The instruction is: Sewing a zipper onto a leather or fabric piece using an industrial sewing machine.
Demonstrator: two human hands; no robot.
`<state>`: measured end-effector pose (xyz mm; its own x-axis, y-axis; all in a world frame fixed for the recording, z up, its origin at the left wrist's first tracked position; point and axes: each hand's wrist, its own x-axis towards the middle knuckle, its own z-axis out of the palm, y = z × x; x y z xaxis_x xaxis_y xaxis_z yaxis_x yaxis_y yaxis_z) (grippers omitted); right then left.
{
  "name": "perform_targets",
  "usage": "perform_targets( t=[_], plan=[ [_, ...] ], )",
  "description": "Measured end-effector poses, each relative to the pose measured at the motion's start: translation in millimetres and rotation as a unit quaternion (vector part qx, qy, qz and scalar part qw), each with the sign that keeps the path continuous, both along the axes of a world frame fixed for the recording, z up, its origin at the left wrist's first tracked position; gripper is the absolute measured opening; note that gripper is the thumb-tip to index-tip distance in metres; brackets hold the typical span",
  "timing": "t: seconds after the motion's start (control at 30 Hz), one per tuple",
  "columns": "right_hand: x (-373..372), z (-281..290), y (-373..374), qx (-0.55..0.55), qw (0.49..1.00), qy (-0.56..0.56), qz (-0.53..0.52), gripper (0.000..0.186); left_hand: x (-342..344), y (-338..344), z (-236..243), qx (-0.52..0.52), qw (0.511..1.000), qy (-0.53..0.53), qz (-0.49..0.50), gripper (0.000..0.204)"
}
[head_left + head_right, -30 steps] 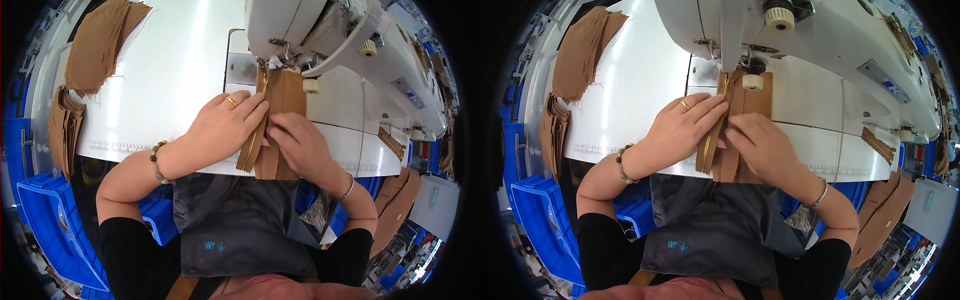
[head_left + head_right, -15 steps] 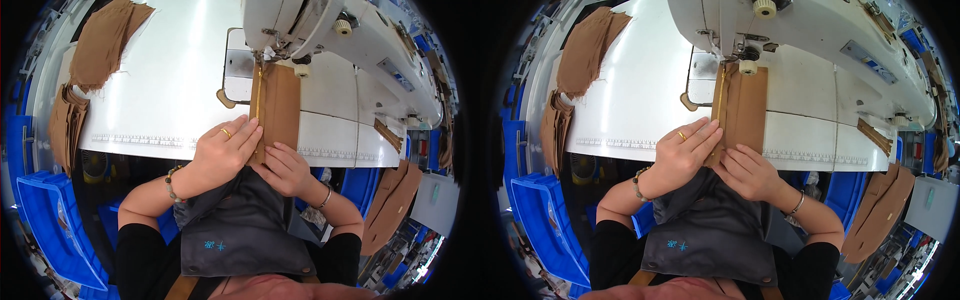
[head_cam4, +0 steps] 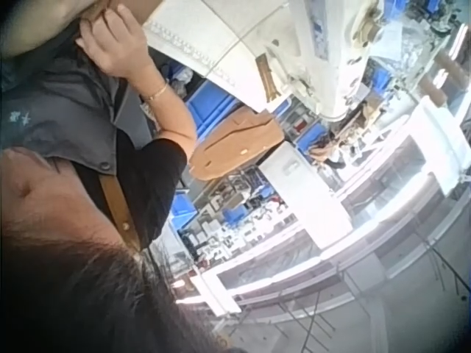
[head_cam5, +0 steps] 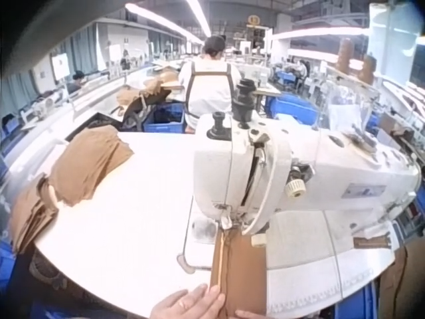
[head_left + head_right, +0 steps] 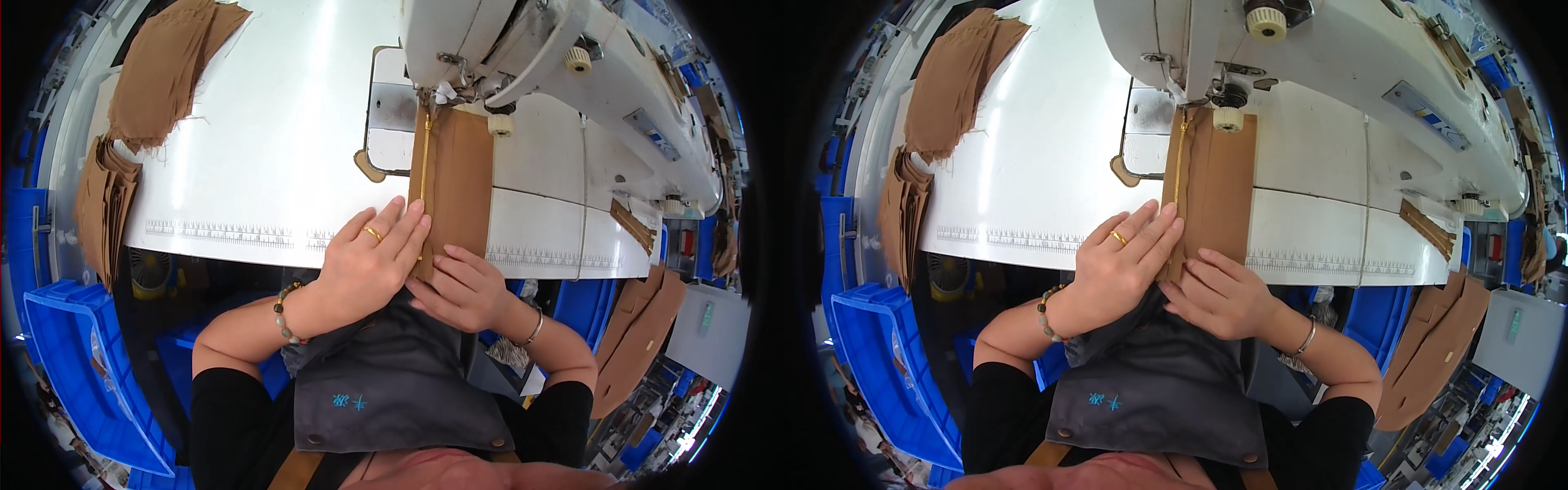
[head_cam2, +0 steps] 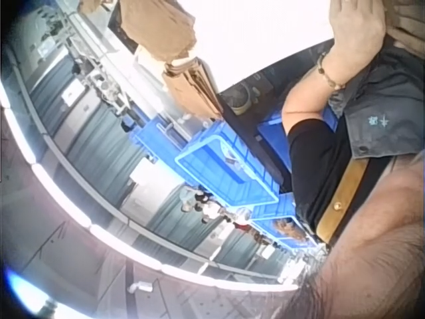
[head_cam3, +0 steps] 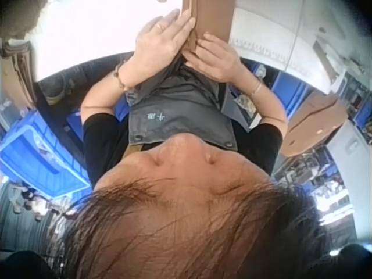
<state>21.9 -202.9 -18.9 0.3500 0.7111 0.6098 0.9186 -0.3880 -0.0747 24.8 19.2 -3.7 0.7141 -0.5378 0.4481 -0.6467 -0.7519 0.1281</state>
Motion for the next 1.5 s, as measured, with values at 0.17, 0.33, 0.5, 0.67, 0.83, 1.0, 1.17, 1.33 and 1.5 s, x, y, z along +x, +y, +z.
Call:
perform_targets(
  t=[0.17,0.33,0.5,0.67,0.83,1.0,1.17,1.33,1.5],
  plan=[
    [42,34,-7,0.046,0.990,0.128,0.030,0.022,-1,2,2,0.042,0.999,0.007,-0.001,0.048],
    [106,22,6,-0.052,0.982,0.164,-0.078,0.049,0,2,3,0.056,0.998,0.011,0.004,0.056],
    [115,13,8,-0.100,0.973,0.186,-0.089,0.073,-6,5,2,0.059,0.998,0.031,-0.002,0.060],
    [113,17,5,-0.071,0.986,0.133,-0.067,0.086,-30,11,-11,0.026,0.998,0.042,-0.027,0.060],
    [108,25,9,-0.111,0.974,0.169,-0.099,0.099,-54,39,-11,-0.064,0.992,0.043,-0.099,0.049],
    [108,26,12,-0.116,0.974,0.169,-0.093,0.103,-26,171,22,0.051,0.968,-0.066,0.238,0.039],
    [109,25,9,-0.126,0.972,0.163,-0.109,0.102,-18,327,53,0.165,0.803,-0.160,0.550,0.037],
    [112,23,7,-0.135,0.976,0.136,-0.100,0.094,-32,366,37,0.110,0.811,0.009,0.574,0.037],
    [113,21,9,-0.137,0.978,0.122,-0.103,0.087,-34,376,45,0.124,0.811,0.027,0.571,0.031]
  ],
)
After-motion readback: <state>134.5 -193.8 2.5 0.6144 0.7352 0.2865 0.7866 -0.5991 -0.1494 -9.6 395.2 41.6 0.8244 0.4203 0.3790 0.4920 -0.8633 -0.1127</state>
